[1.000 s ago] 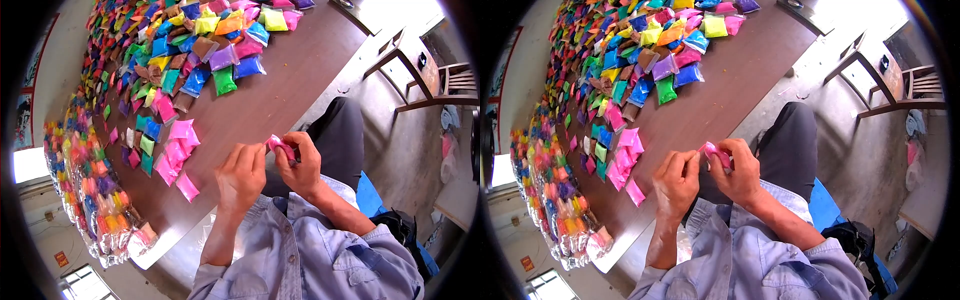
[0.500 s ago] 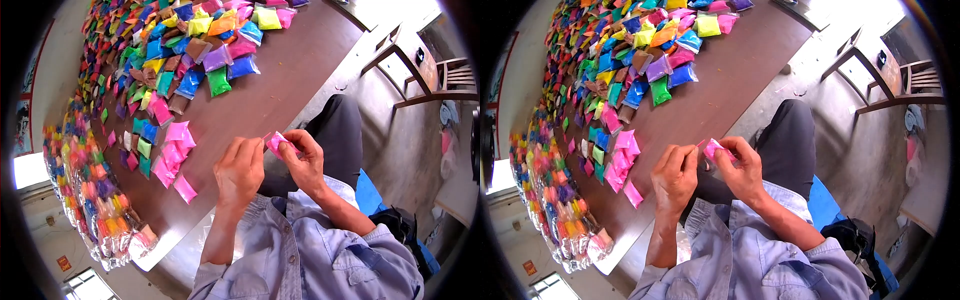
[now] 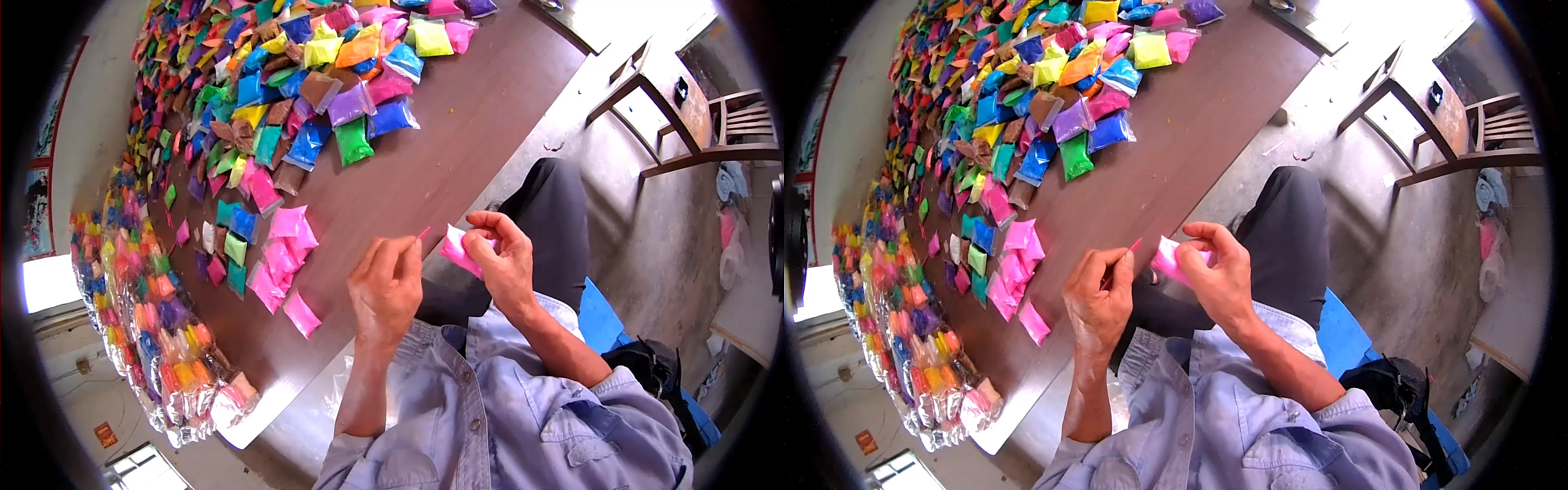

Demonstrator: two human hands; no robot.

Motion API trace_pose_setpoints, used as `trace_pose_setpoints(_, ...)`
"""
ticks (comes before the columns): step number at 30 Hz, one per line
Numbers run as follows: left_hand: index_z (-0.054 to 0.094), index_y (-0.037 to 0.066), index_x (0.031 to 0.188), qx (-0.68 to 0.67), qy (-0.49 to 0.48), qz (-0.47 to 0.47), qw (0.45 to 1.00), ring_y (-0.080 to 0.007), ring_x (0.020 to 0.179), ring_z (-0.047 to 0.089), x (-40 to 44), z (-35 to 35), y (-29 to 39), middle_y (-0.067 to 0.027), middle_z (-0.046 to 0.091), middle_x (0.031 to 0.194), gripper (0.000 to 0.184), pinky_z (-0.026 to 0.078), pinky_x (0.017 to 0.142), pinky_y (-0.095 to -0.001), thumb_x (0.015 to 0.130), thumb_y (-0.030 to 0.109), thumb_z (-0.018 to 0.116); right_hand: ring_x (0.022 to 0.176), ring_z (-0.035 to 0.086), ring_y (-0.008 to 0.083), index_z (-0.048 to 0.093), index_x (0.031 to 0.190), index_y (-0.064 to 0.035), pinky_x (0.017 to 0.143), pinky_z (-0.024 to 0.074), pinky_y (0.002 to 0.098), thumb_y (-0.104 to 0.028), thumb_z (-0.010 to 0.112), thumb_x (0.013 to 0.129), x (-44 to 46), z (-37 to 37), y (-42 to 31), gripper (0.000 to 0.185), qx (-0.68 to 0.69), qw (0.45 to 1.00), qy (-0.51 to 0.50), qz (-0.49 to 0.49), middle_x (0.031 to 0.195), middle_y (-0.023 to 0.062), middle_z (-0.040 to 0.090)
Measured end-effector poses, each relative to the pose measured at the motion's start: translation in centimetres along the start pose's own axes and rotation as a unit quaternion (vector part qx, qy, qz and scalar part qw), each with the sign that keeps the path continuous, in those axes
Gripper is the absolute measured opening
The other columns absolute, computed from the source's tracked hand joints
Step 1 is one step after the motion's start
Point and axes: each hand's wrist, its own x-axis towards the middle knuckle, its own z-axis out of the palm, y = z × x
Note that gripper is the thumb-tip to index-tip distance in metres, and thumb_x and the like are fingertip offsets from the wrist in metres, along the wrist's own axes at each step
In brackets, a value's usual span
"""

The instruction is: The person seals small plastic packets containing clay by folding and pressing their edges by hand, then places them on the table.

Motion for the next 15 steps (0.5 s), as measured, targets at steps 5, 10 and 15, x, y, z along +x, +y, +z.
trace_pose_setpoints(5, 0.068, 0.0, 0.094, 0.0, 0.012, -0.024, 1.0, -0.0246, 0.068, 0.067, -0.7, -0.1, -0.8, -0.0126, 0.068, 0.083, 0.006, 0.052, 0.06, -0.0342, 0.09, 0.0, 0.073, 0.069, 0.058, 0.005, 0.059, 0.132, 0.0069, 0.062, 0.0454, 0.0209, -0.005, 0.064, 0.088, 0.4, -0.3, -1.1, 0.046, -0.048, 0.993, -0.063, 0.087, 0.077, -0.0006, 0.065)
trace_pose_setpoints(10, 0.069, -0.001, 0.094, -0.001, 0.02, -0.019, 1.0, -0.0193, 0.066, 0.064, -1.4, -0.6, -1.4, -0.0108, 0.067, 0.081, 0.006, 0.05, 0.059, -0.0312, 0.092, 0.002, 0.073, 0.063, 0.05, 0.0029, 0.053, 0.137, 0.0132, 0.055, 0.0382, 0.0217, -0.005, 0.063, 0.088, 0.5, 0.1, -4.8, 0.053, -0.014, 0.972, -0.184, 0.145, 0.072, -0.0035, 0.057)
trace_pose_setpoints(15, 0.07, -0.002, 0.095, -0.027, 0.028, -0.075, 0.996, -0.0158, 0.066, 0.062, -2.0, -1.1, -1.7, -0.0096, 0.067, 0.08, 0.008, 0.048, 0.059, -0.0292, 0.093, 0.005, 0.073, 0.068, 0.055, 0.0035, 0.055, 0.136, 0.0101, 0.059, 0.0431, 0.0196, -0.006, 0.064, 0.094, -0.6, -1.3, -6.1, 0.046, 0.022, 0.981, -0.142, 0.132, 0.081, -0.0007, 0.063)
